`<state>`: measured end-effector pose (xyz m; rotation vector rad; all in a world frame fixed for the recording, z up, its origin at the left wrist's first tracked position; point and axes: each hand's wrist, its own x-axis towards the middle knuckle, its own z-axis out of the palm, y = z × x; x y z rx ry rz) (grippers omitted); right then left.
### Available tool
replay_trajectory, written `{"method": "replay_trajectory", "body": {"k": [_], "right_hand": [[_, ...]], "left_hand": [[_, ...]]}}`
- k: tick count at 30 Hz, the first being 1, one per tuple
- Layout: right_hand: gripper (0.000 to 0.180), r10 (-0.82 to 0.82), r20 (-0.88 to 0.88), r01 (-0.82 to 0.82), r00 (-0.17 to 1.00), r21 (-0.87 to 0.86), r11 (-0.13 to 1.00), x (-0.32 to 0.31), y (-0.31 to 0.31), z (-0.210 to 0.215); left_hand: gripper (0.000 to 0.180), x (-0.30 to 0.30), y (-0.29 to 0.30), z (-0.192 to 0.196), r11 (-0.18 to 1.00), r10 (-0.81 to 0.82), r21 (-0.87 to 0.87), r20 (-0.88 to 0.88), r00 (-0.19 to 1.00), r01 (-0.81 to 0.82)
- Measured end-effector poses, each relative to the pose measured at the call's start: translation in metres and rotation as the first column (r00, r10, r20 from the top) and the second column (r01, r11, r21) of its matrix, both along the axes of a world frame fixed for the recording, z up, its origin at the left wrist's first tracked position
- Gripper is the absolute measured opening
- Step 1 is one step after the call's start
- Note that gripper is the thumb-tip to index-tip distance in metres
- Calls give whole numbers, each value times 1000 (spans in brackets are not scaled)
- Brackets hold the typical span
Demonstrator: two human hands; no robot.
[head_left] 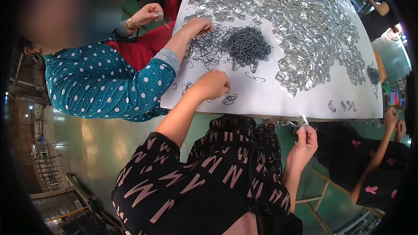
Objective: The person sits at a table and assembles small metal parts by hand. They pick up a metal clip and a metal hook, connect them together, and then place the assembled item onto a nearby rack. The person repeats this process with other parts from the pile on the table.
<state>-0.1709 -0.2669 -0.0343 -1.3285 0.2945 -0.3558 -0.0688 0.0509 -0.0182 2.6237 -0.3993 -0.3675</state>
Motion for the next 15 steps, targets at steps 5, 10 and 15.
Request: {"method": "replay_trajectory", "body": {"k": [5, 10, 15], "right_hand": [[9, 5, -22, -5, 1000, 5, 1000, 1, 0, 9], [9, 6, -12, -6, 1000, 0, 1000, 3, -2, 9], [7, -9, -27, 9, 1000, 19, 1000, 1, 4, 17]], "left_hand": [[15, -10, 34, 17, 940, 304, 118, 141, 942, -321], [12, -2, 44, -2, 946, 241, 121, 352, 905, -299], [8, 11, 38, -26, 973, 24, 192, 452, 892, -124]]}}
